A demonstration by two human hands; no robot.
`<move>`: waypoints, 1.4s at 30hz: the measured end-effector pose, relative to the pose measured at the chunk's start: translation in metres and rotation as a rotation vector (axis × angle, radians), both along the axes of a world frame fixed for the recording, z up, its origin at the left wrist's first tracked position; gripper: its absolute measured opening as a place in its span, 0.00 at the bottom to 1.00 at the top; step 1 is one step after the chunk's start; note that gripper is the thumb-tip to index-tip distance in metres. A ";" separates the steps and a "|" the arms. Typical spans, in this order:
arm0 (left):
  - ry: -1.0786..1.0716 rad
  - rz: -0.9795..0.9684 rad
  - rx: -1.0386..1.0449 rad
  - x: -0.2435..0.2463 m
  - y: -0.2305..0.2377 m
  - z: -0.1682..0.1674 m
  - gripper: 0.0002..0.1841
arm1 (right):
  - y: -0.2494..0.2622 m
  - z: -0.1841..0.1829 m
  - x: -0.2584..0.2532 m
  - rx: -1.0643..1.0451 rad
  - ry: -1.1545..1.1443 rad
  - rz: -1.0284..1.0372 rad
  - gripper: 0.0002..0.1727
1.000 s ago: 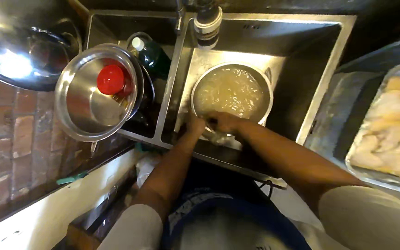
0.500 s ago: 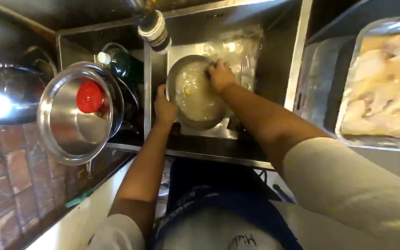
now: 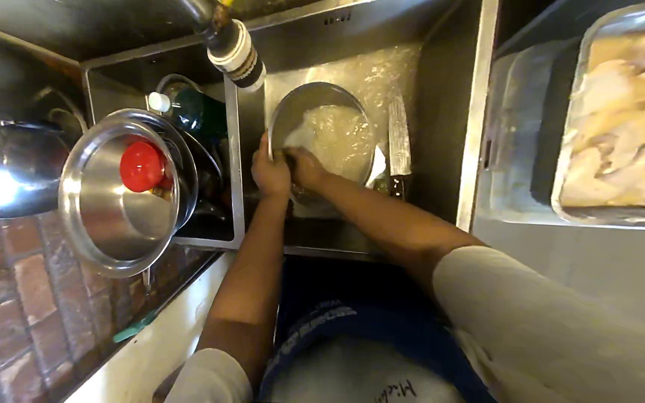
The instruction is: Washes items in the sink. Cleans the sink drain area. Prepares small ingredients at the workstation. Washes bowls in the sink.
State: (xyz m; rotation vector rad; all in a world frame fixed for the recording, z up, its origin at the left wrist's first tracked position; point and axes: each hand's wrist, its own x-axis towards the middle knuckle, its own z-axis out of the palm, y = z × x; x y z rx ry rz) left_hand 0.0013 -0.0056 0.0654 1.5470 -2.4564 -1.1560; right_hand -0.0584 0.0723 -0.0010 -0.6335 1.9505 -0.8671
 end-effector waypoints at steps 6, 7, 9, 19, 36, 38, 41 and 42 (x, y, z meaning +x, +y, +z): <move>0.017 0.034 -0.008 0.017 0.005 -0.001 0.35 | -0.047 0.000 -0.073 -0.182 -0.057 -0.782 0.31; 0.028 0.043 -0.006 0.018 0.007 -0.001 0.35 | -0.046 0.005 -0.077 -0.190 -0.016 -0.796 0.30; 0.051 0.050 -0.005 0.014 0.011 0.001 0.34 | -0.039 0.023 -0.069 -0.211 0.096 -0.605 0.25; -0.012 -0.013 -0.092 0.009 0.017 0.010 0.32 | -0.024 0.028 -0.110 0.112 0.246 -0.343 0.25; 0.217 -0.107 0.039 -0.008 0.012 0.017 0.35 | -0.020 0.010 -0.040 -0.085 -0.008 -0.244 0.22; 0.299 -0.142 0.013 -0.004 0.014 0.017 0.34 | -0.021 -0.006 -0.065 0.033 0.094 -0.264 0.21; 0.304 -0.197 -0.019 -0.006 0.014 0.017 0.35 | 0.005 -0.031 -0.067 0.237 0.099 -0.191 0.19; 0.299 -0.212 -0.029 -0.008 0.014 0.017 0.35 | 0.016 -0.033 -0.055 0.266 0.081 -0.149 0.19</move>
